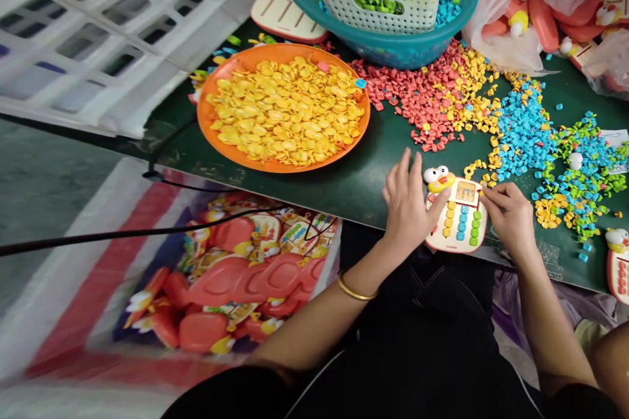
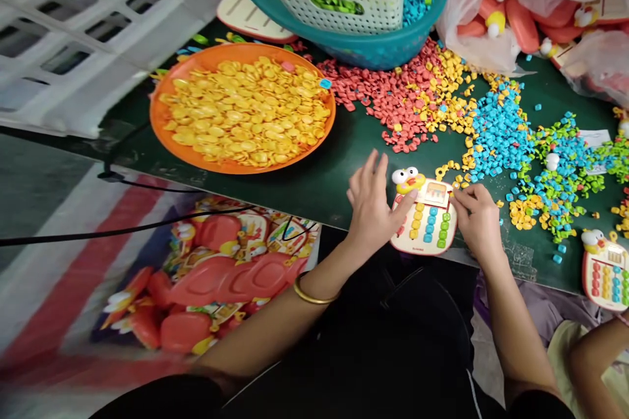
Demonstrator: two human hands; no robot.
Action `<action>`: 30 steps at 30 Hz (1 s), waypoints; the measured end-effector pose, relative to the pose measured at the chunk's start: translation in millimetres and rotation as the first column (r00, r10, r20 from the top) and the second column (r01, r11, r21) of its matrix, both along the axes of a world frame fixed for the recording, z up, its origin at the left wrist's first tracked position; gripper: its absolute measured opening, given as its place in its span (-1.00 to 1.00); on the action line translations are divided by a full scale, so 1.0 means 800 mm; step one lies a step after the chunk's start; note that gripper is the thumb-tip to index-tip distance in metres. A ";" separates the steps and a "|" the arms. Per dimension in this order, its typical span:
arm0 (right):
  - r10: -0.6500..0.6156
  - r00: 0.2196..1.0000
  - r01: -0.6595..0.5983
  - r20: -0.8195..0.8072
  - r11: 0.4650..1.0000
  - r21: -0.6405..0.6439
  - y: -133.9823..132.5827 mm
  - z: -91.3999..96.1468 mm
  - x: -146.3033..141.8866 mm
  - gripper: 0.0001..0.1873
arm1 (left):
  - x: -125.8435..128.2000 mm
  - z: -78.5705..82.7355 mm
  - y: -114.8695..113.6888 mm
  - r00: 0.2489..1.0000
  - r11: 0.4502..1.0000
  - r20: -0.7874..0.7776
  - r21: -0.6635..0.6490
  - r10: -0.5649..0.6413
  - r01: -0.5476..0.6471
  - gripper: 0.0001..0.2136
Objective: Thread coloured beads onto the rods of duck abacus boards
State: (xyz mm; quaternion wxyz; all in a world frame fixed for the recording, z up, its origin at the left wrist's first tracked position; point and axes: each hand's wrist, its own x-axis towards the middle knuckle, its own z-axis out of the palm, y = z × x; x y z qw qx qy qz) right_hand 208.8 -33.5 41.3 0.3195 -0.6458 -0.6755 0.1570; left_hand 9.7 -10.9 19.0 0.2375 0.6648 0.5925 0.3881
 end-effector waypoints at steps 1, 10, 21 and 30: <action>-0.003 1.000 0.003 -0.013 0.999 -0.035 0.005 -0.005 0.000 -0.78 | -0.004 -0.009 0.004 0.998 1.000 -0.071 -0.004 -0.001 0.000 -0.46; -0.146 0.932 0.071 -0.332 0.971 -0.229 0.018 -0.001 0.009 -0.81 | -0.004 -0.023 0.002 0.952 0.988 0.265 0.060 -0.154 0.143 -0.53; -0.247 0.726 0.033 -0.642 0.945 -0.326 -0.008 0.020 -0.008 -0.69 | -0.003 -0.009 -0.031 0.585 0.942 0.750 0.158 -0.310 0.297 -0.47; 0.152 0.714 -0.509 -0.684 0.784 -0.357 0.045 0.022 -0.025 -0.50 | -0.111 0.025 0.008 0.763 0.889 0.625 -0.244 -0.161 0.387 -0.52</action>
